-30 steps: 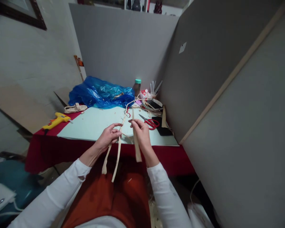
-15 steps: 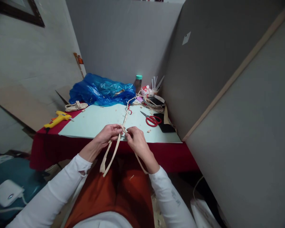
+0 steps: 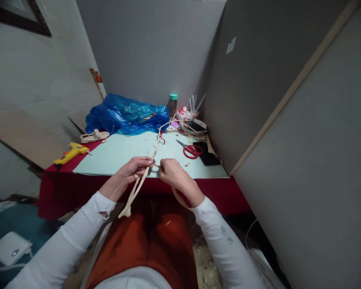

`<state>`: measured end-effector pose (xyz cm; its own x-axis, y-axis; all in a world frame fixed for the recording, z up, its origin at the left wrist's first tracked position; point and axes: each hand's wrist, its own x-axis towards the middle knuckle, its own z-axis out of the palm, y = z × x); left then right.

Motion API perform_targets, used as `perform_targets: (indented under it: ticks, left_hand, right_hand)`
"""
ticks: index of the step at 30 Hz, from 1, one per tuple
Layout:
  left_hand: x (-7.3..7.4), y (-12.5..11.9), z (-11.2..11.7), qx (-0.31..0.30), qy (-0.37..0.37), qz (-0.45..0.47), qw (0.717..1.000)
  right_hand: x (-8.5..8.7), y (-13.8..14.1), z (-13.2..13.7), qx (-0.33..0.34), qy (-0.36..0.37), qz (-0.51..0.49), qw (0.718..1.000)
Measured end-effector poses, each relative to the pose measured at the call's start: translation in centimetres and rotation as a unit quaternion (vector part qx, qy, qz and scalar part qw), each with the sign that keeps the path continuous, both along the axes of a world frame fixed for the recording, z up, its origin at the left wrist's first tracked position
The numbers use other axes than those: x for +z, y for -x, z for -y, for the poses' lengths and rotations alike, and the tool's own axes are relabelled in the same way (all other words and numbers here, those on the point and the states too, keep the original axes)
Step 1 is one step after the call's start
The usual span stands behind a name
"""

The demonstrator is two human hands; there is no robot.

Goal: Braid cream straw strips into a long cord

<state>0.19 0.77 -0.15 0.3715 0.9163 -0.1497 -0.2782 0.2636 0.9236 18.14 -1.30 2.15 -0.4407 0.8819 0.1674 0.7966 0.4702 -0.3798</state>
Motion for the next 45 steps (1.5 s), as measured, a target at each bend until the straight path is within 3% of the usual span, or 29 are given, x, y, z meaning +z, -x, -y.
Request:
perform_targets:
  ticks: [4, 8, 12, 15, 20, 24, 28, 31, 34, 39, 45]
  left_hand:
    - [0.2, -0.5, 0.4, 0.026, -0.007, -0.003, 1.000]
    - [0.2, -0.6, 0.4, 0.020, -0.002, 0.001, 1.000]
    - [0.2, -0.3, 0.3, 0.001, 0.014, 0.006, 1.000]
    - [0.2, 0.0, 0.4, -0.013, 0.017, 0.010, 1.000]
    - [0.1, 0.6, 0.2, -0.056, 0.000, -0.008, 0.998]
    - [0.2, 0.6, -0.1, -0.061, 0.007, -0.033, 0.998]
    - [0.5, 0.0, 0.1, -0.034, 0.019, -0.039, 0.998]
    - [0.4, -0.5, 0.2, -0.001, 0.009, -0.050, 0.999]
    - [0.0, -0.9, 0.4, 0.027, -0.013, -0.068, 0.997]
    - [-0.3, -1.5, 0.5, 0.049, -0.032, -0.095, 0.994]
    - [-0.5, -2.1, 0.4, 0.067, -0.054, -0.169, 0.982]
  right_hand:
    - [-0.5, -0.5, 0.1, 0.001, 0.037, -0.091, 0.995]
    - [-1.4, -0.8, -0.6, 0.047, 0.109, -0.218, 0.969]
    - [-1.7, -0.5, -1.7, 0.065, 0.137, -0.241, 0.959]
    - [-1.7, -0.4, -2.2, 0.072, 0.116, -0.234, 0.963]
    - [-1.5, -0.7, -2.5, 0.088, 0.044, -0.164, 0.982]
    - [-1.0, -1.0, -2.6, 0.111, -0.060, -0.035, 0.991]
    - [-0.6, -1.2, -2.1, 0.128, -0.180, 0.137, 0.966]
    - [-0.6, -1.4, -1.4, 0.144, -0.229, 0.222, 0.937]
    - [-0.8, -1.2, -0.5, 0.113, -0.238, 0.248, 0.932]
    - [-1.4, 0.0, 1.0, 0.004, -0.210, 0.221, 0.952]
    - [-2.3, 0.9, 1.5, -0.106, -0.148, 0.090, 0.979]
